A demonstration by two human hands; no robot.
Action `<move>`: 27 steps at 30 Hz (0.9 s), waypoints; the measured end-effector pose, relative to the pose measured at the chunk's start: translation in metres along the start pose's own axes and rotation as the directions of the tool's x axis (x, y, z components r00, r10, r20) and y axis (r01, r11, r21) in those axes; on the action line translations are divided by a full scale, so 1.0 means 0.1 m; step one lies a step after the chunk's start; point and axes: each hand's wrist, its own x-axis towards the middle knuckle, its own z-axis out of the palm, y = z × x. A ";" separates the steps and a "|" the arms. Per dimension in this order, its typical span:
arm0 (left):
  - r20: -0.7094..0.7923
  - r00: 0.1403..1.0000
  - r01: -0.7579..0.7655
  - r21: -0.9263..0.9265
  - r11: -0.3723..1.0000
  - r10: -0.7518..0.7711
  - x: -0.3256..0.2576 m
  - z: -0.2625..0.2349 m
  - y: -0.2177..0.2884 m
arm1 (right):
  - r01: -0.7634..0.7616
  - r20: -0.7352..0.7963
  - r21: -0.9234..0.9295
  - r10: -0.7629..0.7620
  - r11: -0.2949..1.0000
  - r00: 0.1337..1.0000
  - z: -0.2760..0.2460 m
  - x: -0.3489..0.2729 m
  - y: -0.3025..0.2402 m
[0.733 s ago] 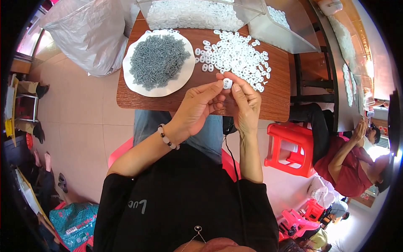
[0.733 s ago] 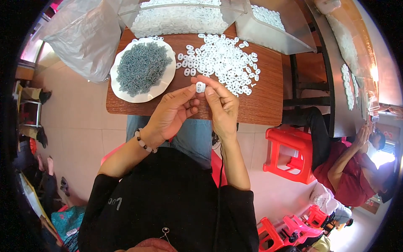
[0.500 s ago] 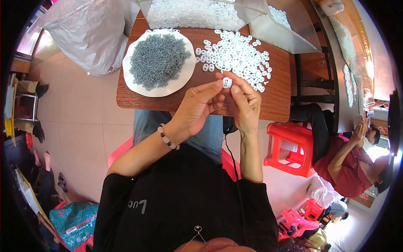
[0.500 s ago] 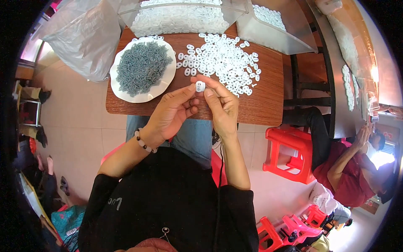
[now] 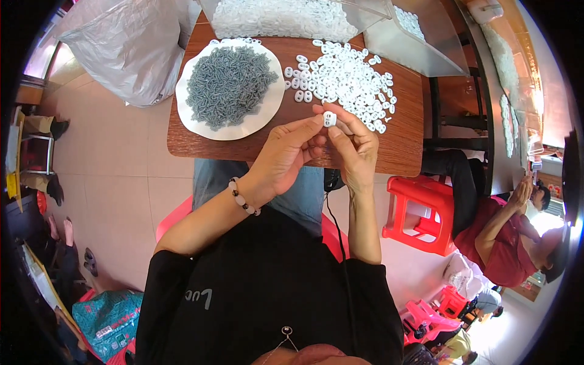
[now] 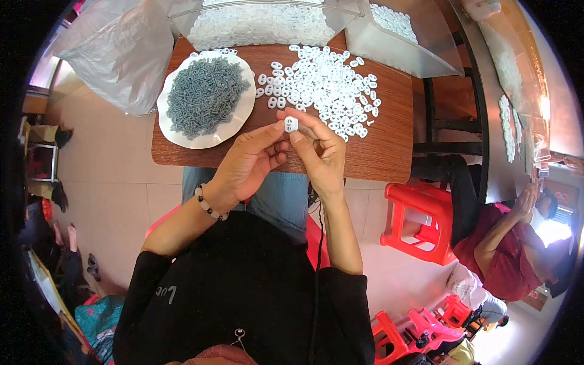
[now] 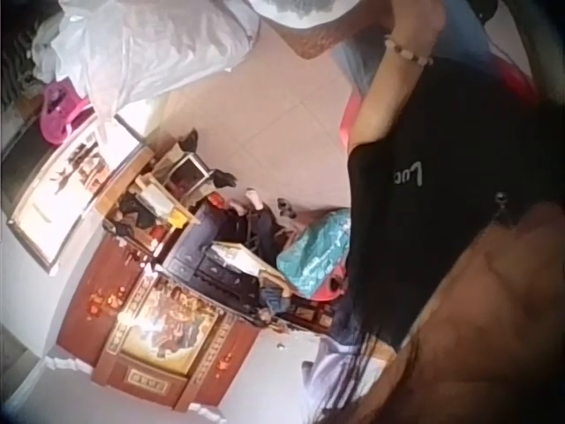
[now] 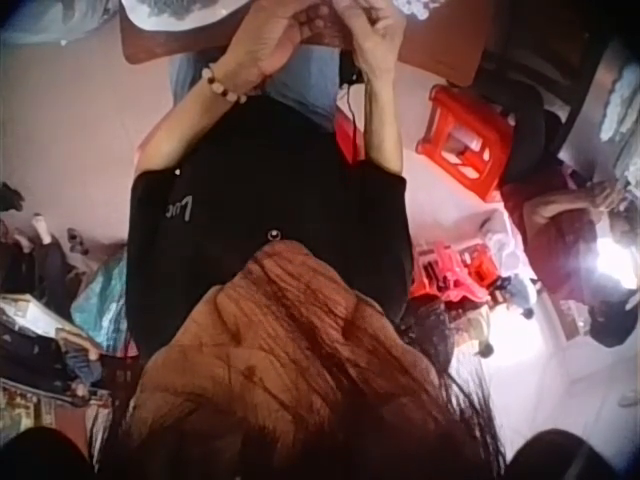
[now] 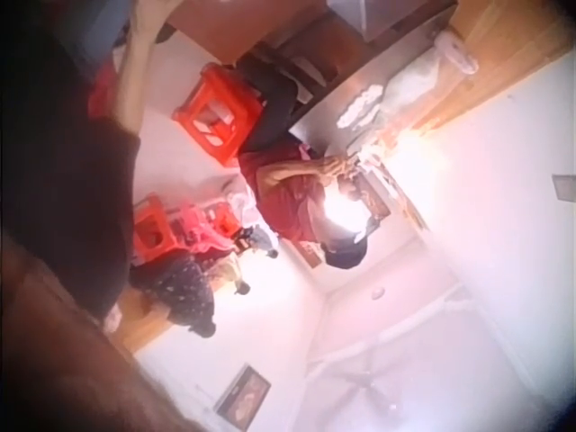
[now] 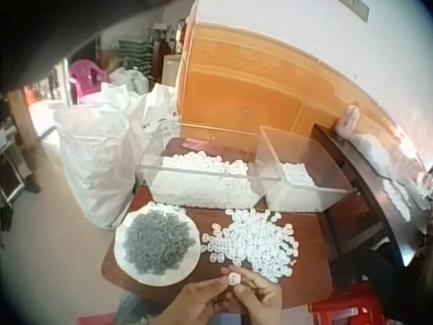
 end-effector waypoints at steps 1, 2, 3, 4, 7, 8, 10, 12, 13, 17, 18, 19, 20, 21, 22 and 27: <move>-0.004 1.000 0.008 -0.002 1.000 -0.008 0.00 0.01 0.01 | -0.006 -0.005 0.001 0.006 1.000 1.000 0.00 0.00 -0.01; -0.007 1.000 0.015 -0.004 1.000 -0.015 0.01 0.01 0.01 | -0.012 -0.011 0.002 0.012 1.000 1.000 0.00 0.01 -0.01; -0.009 1.000 0.015 -0.005 1.000 -0.015 0.02 0.01 0.01 | -0.014 -0.010 0.002 0.014 1.000 1.000 0.00 0.01 0.00; -0.004 1.000 0.009 -0.001 1.000 -0.009 0.02 0.00 0.01 | -0.006 -0.008 -0.011 0.006 1.000 1.000 0.00 0.02 0.00; 0.010 1.000 0.009 0.001 1.000 -0.009 0.04 -0.02 0.02 | -0.001 -0.017 -0.037 0.000 0.999 1.000 0.01 0.04 -0.01; 0.020 1.000 0.015 -0.001 1.000 -0.015 0.04 -0.02 0.02 | -0.004 -0.027 -0.050 0.003 0.999 1.000 0.01 0.04 -0.02; 0.005 1.000 0.016 0.017 1.000 -0.016 0.05 -0.01 0.03 | -0.009 -0.024 -0.077 0.008 0.997 1.000 -0.01 0.05 -0.03; -0.005 1.000 0.019 0.038 0.999 -0.019 0.05 0.00 0.04 | -0.023 -0.028 -0.100 0.020 0.995 0.999 -0.03 0.08 -0.04; 0.001 1.000 0.012 0.051 0.999 -0.012 0.04 0.00 0.04 | -0.013 -0.034 -0.102 0.009 0.995 0.999 -0.03 0.10 -0.05; 0.005 1.000 -0.014 0.133 0.991 0.013 0.02 0.02 0.11 | 0.018 -0.046 -0.226 -0.029 0.974 0.998 -0.07 0.21 -0.13; 0.016 1.000 -0.013 0.140 0.990 0.010 0.02 0.00 0.12 | 0.045 -0.058 -0.293 -0.065 0.955 0.996 -0.10 0.25 -0.21; -0.002 1.000 0.006 0.155 0.988 -0.006 0.02 -0.04 0.12 | 0.070 -0.067 -0.360 -0.100 0.931 0.993 -0.12 0.30 -0.27; -0.020 1.000 0.025 0.170 0.985 -0.022 0.03 -0.09 0.12 | 0.131 -0.082 -0.347 -0.169 0.928 0.982 -0.15 0.37 -0.30; -0.012 1.000 0.026 0.177 0.984 -0.024 0.03 -0.13 0.11 | 0.137 -0.088 -0.349 -0.178 0.927 0.980 -0.19 0.44 -0.38; -0.031 0.998 0.051 0.182 0.982 -0.047 0.03 -0.19 0.10 | 0.192 -0.085 -0.452 -0.256 0.871 0.963 -0.24 0.52 -0.50; -0.013 0.997 0.071 0.187 0.980 -0.070 0.00 -0.32 0.07 | 0.348 -0.097 -0.806 -0.686 0.479 0.721 -0.69 1.19 -1.12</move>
